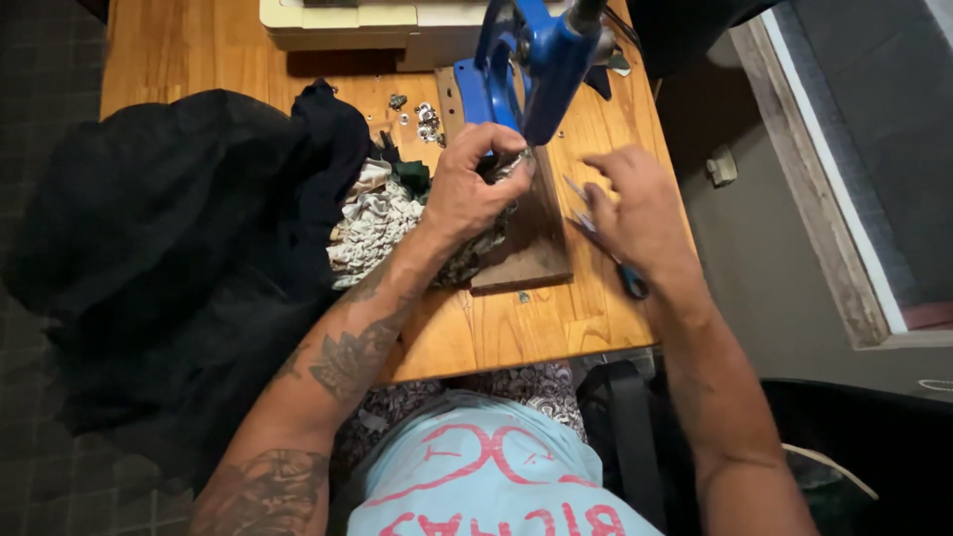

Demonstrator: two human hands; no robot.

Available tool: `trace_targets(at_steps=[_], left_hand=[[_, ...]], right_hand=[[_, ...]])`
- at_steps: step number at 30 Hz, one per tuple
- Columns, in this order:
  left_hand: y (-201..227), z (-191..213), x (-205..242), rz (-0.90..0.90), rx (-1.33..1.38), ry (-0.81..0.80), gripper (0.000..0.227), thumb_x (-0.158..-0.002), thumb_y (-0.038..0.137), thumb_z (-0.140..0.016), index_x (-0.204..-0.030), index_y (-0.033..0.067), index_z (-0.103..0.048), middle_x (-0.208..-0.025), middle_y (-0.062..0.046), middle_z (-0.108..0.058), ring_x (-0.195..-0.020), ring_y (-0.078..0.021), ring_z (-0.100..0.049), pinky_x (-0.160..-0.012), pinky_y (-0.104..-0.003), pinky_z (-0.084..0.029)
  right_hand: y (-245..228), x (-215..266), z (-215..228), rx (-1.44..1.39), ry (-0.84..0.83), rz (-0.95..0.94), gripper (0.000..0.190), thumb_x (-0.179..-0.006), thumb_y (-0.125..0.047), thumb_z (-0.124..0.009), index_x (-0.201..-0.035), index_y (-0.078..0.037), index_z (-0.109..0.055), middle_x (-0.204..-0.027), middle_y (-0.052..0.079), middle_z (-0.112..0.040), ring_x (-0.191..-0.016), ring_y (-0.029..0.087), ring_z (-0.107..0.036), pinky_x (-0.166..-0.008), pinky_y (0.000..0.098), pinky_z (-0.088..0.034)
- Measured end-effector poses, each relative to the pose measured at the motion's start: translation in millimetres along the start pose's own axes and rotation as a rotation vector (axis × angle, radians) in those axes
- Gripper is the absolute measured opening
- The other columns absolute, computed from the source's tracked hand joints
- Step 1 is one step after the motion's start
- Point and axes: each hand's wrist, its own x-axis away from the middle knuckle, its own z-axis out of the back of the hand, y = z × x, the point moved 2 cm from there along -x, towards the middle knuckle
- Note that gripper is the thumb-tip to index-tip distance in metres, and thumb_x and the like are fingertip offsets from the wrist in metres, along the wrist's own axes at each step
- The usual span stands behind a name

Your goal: Attaching decorative trim to fabric using a manual press and metal fasteners

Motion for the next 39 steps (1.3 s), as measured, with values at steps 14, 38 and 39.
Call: trace_targets(at_steps=[14, 38, 39], left_hand=[[-13, -7, 6, 0.054, -0.065, 0.064, 0.023, -0.076, 0.026, -0.087, -0.095, 0.0195, -0.076, -0.098, 0.001, -0.076, -0.094, -0.0224, -0.071, -0.086, -0.033, -0.052], [-8, -9, 5, 0.019, -0.085, 0.100, 0.021, -0.075, 0.027, -0.087, -0.089, 0.0207, -0.072, -0.096, 0.006, -0.077, -0.093, -0.0190, -0.070, -0.083, -0.030, -0.047], [-7, -9, 4, 0.009, -0.076, 0.099, 0.020, -0.075, 0.026, -0.086, -0.089, 0.0199, -0.072, -0.095, 0.005, -0.077, -0.092, -0.0204, -0.070, -0.083, -0.030, -0.048]], right_hand=[[52, 73, -22, 0.049, -0.188, -0.449, 0.019, -0.087, -0.028, -0.081, -0.106, -0.026, -0.081, -0.100, 0.003, -0.069, -0.102, 0.027, -0.066, -0.088, 0.0411, -0.055], [14, 67, 33, -0.123, -0.001, -0.914, 0.043, -0.073, -0.015, -0.089, -0.112, -0.003, -0.075, -0.101, 0.023, -0.065, -0.091, 0.036, -0.065, -0.075, 0.0431, -0.051], [19, 71, 37, -0.178, 0.051, -0.894, 0.072, -0.067, -0.013, -0.093, -0.131, 0.009, -0.068, -0.118, 0.033, -0.058, -0.109, 0.045, -0.060, -0.090, 0.0483, -0.050]])
